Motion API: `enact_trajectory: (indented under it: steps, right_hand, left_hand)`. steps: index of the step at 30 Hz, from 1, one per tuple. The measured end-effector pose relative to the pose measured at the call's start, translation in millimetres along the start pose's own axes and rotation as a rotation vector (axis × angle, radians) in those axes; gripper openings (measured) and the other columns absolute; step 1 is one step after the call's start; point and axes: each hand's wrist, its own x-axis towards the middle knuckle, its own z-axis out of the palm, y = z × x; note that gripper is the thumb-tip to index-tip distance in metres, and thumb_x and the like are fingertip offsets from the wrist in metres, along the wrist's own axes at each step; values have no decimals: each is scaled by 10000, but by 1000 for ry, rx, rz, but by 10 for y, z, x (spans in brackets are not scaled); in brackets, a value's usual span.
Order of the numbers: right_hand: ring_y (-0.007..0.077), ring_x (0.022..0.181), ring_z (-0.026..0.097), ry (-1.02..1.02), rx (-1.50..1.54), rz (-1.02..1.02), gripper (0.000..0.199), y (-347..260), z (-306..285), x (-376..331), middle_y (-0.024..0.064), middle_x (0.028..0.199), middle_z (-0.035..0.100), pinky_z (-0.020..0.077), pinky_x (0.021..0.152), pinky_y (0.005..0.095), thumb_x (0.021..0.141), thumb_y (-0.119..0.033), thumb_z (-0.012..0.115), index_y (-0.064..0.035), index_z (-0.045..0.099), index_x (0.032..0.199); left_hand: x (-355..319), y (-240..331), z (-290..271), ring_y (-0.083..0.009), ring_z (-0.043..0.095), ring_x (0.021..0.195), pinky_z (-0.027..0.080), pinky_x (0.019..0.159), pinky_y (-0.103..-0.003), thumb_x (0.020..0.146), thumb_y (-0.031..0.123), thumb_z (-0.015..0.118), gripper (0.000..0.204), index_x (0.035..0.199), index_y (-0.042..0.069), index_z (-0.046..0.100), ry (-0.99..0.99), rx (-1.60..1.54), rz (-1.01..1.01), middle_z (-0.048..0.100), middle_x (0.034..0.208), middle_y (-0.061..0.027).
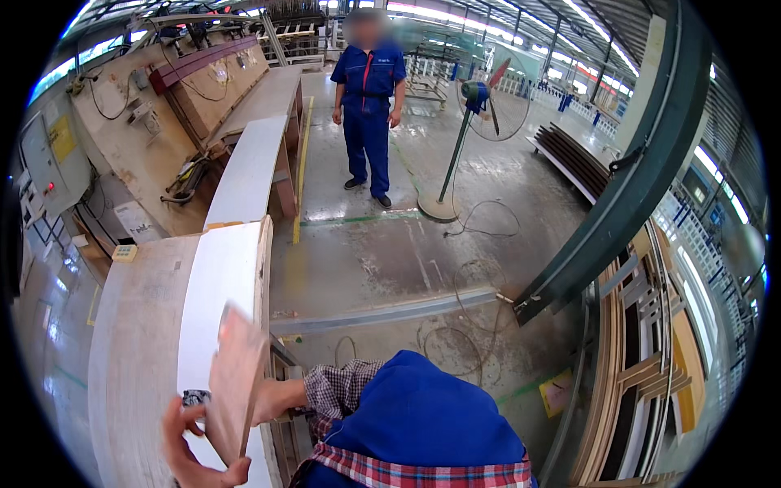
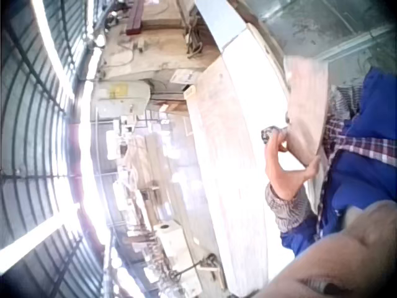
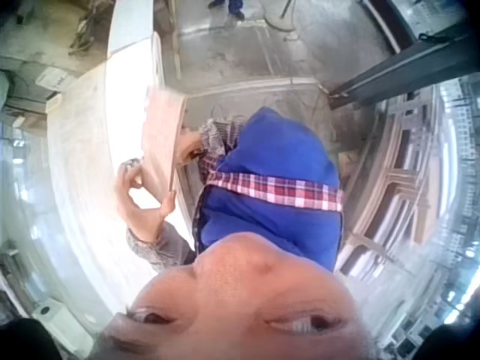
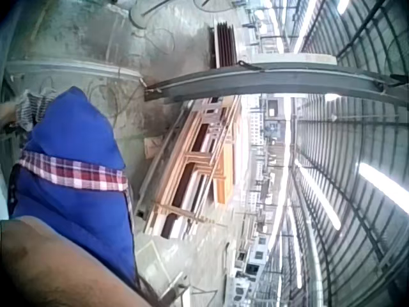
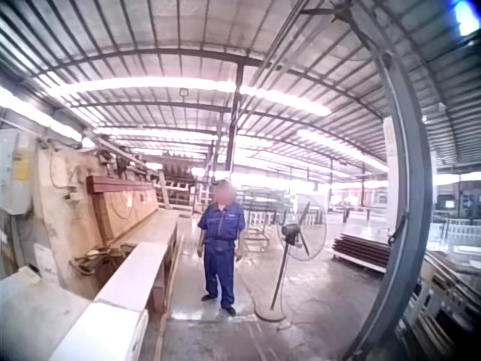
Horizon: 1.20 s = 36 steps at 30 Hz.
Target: The person selects long wooden strips from a rack and places them onto a large white board on a workbench. They then use a handheld power tool to fasten the strips to the board, moving along the length of the material. The person handles the strips and the board directly, positioning them for assembly.
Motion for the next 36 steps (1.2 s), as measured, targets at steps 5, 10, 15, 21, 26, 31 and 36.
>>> enact_trajectory:
  steps: [5, 10, 15, 21, 26, 31, 36]
  right_hand:
    - [326, 885, 559, -214, -396, 377, 611, 65, 586, -38, 207, 938, 573, 422, 766, 400, 651, -250, 688, -15, 399, 1134]
    - [332, 823, 584, -565, -544, 245, 623, 271, 1355, 398, 220, 902, 594, 456, 734, 391, 678, -356, 659, -19, 432, 1150]
    - [332, 808, 599, -802, -664, 289, 660, -91, 2112, 768, 226, 870, 604, 468, 717, 368, 695, -408, 655, 4, 423, 1157]
    - [250, 644, 616, -1329, -608, 135, 582, -553, 3504, 1100, 181, 718, 608, 484, 630, 331, 695, -182, 582, 40, 376, 1193]
    - [131, 499, 527, -1285, -420, 269, 339, -681, 4137, 1407, 48, 596, 544, 424, 476, 259, 693, -126, 626, 14, 498, 974]
    - [120, 459, 479, -1304, -498, 411, 320, -544, 5347, 1637, 65, 591, 534, 413, 444, 270, 745, -200, 653, -4, 557, 979]
    - [288, 663, 598, -1270, -705, 110, 344, -656, 6353, 1456, 173, 774, 618, 474, 608, 345, 728, -200, 645, 1, 554, 992]
  left_hand:
    - [-1939, -165, 93, -163, 528, 874, 424, 742, -281, 676, 231, 706, 683, 1223, -44, 401, 349, -475, -712, 562, 1029, -122]
    - [-2942, 213, 107, -180, 576, 806, 467, 723, -293, 560, 362, 721, 812, 1190, -57, 428, 882, -546, -1031, 590, 900, -107]
    - [-3562, 468, -105, -137, 498, 972, 386, 831, -240, 713, 241, 709, 820, 1360, 25, 253, 849, -816, -768, 513, 1133, -99]
    - [-4536, 1061, -646, -115, 401, 827, 377, 769, -223, 706, 201, 716, 800, 1353, 25, 278, 952, -319, -885, 409, 1070, -64]
    - [-4803, 1405, -1018, -234, 438, 957, 387, 831, -300, 582, 303, 754, 849, 1270, -17, 373, 1067, 269, -1116, 423, 1021, -134]
    - [-6295, 1349, -1740, -315, 449, 952, 392, 845, -360, 454, 279, 735, 792, 1162, 38, 474, 934, 791, -1442, 436, 1004, -166]
    - [-8085, 1247, -2600, -300, 417, 1018, 362, 860, -389, 420, 187, 734, 771, 1145, 100, 486, 798, 965, -1732, 416, 1071, -144]
